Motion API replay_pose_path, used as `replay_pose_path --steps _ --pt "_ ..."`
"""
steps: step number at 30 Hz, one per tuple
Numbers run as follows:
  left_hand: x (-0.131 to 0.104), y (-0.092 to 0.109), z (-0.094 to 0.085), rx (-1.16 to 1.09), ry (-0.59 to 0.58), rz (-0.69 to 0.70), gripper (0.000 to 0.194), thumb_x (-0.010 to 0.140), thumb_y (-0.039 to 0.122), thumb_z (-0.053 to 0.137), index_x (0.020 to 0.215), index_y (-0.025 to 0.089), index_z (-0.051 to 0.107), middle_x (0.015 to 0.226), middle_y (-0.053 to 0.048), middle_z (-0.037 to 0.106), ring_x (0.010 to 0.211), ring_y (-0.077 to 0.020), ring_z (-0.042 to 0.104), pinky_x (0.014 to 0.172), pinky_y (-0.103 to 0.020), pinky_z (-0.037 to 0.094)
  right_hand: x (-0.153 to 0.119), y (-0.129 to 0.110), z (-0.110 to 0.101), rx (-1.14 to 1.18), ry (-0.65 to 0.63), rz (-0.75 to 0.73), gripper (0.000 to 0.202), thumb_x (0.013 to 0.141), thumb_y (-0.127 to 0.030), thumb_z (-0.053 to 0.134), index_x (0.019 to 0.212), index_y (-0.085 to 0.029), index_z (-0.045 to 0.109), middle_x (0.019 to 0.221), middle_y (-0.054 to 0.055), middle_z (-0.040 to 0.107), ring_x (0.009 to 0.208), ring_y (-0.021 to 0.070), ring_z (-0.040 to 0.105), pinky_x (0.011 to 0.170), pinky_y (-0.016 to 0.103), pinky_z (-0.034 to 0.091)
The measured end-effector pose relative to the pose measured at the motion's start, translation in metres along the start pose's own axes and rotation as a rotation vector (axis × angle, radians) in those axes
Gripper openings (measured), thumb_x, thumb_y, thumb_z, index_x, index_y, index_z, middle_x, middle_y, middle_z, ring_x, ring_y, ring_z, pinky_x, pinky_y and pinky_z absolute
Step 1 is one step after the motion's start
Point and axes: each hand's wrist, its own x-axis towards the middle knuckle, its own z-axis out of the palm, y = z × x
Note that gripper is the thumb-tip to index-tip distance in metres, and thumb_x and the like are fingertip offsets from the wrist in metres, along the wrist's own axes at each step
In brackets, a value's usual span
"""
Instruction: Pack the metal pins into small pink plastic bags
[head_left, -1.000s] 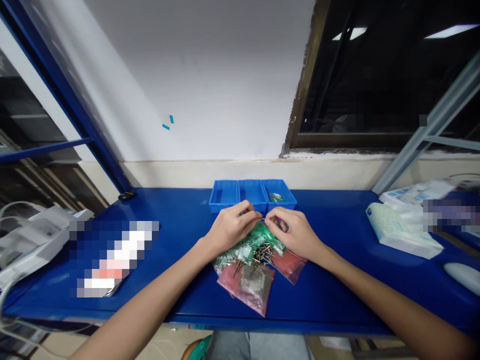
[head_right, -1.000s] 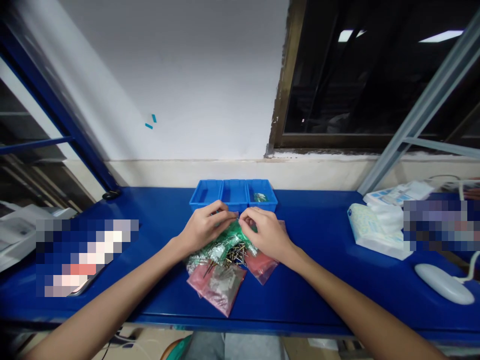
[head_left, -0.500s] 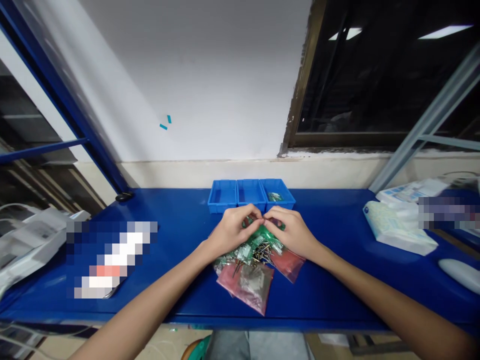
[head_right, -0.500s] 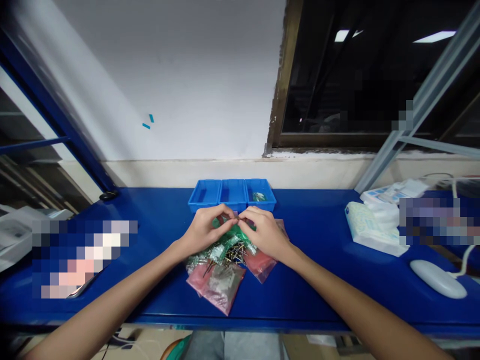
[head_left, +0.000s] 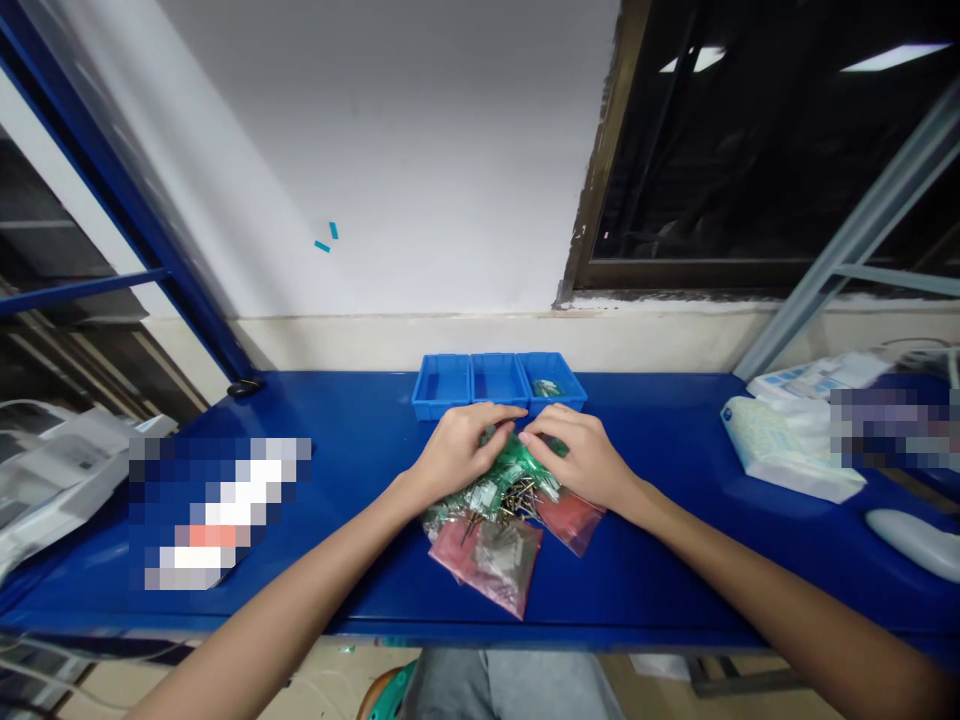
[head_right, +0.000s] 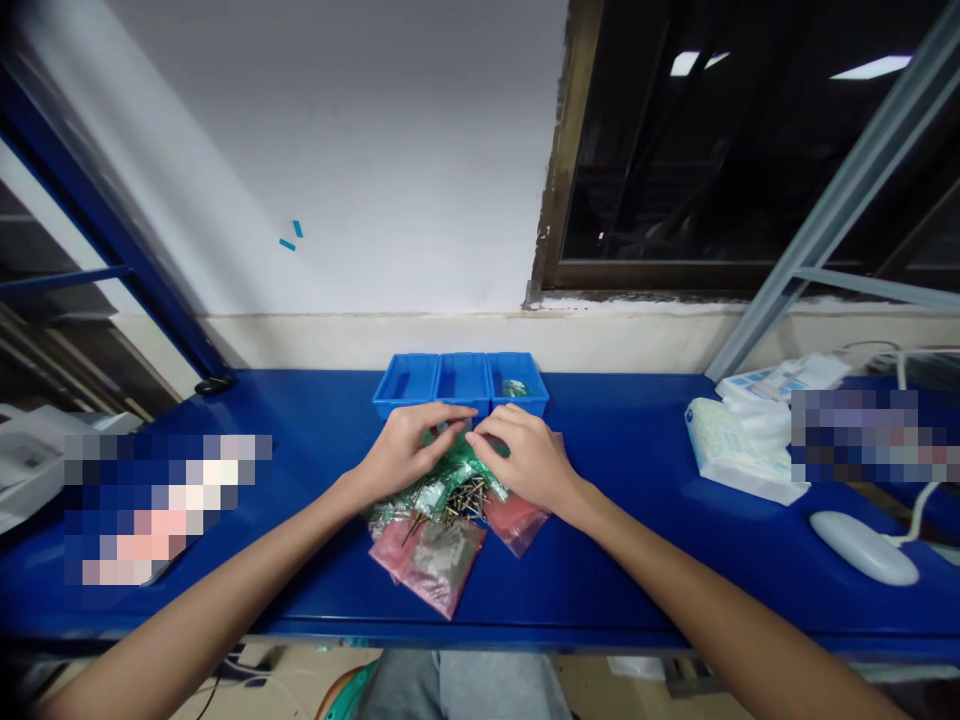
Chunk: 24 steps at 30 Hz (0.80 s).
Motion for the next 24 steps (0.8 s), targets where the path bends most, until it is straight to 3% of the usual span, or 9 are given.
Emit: replay_pose_path --steps 6,11,17,24 --pt "0.0028 0.0005 -0.0006 -0.195 0.077 -0.123 0.009 0.095 0.024 0.060 0.096 0.017 0.066 0.089 -0.002 0.073 0.080 -0.0142 0.068 0.071 -0.026 0.054 -0.0017 -0.0039 0.0062 -0.035 0.033 0.032 0.012 0.094 -0.025 0.058 0.091 -0.019 0.067 0.086 0.006 0.068 0.086 0.0217 0.059 0.078 0.035 0.047" --pt "0.0033 0.0012 0.0016 -0.242 0.085 -0.109 0.010 0.092 0.027 0.067 0.090 0.017 0.068 0.089 -0.003 0.072 0.082 -0.0147 0.067 0.072 -0.027 0.052 0.0015 -0.0001 0.0059 0.086 0.030 0.089 0.010 0.091 -0.017 0.060 0.089 -0.019 0.069 0.085 0.004 0.071 0.080 0.0185 0.062 0.073 0.030 0.046" --pt "0.0021 -0.0011 -0.0015 -0.059 0.069 -0.023 0.007 0.092 0.023 0.064 0.087 0.018 0.065 0.085 -0.002 0.069 0.074 -0.0127 0.062 0.068 -0.027 0.049 0.0064 0.0020 -0.0009 0.205 0.023 0.228 0.011 0.090 -0.023 0.062 0.084 -0.020 0.071 0.079 0.001 0.072 0.064 0.0144 0.058 0.060 0.027 0.043" --pt "-0.0018 -0.0039 -0.0008 0.088 -0.010 0.024 0.007 0.092 0.018 0.057 0.089 0.017 0.062 0.084 -0.002 0.068 0.075 -0.0137 0.061 0.068 -0.028 0.049 0.0063 -0.0008 -0.0018 0.230 0.069 0.238 0.011 0.090 -0.025 0.061 0.087 -0.020 0.070 0.080 0.001 0.072 0.067 0.0153 0.061 0.062 0.027 0.045"
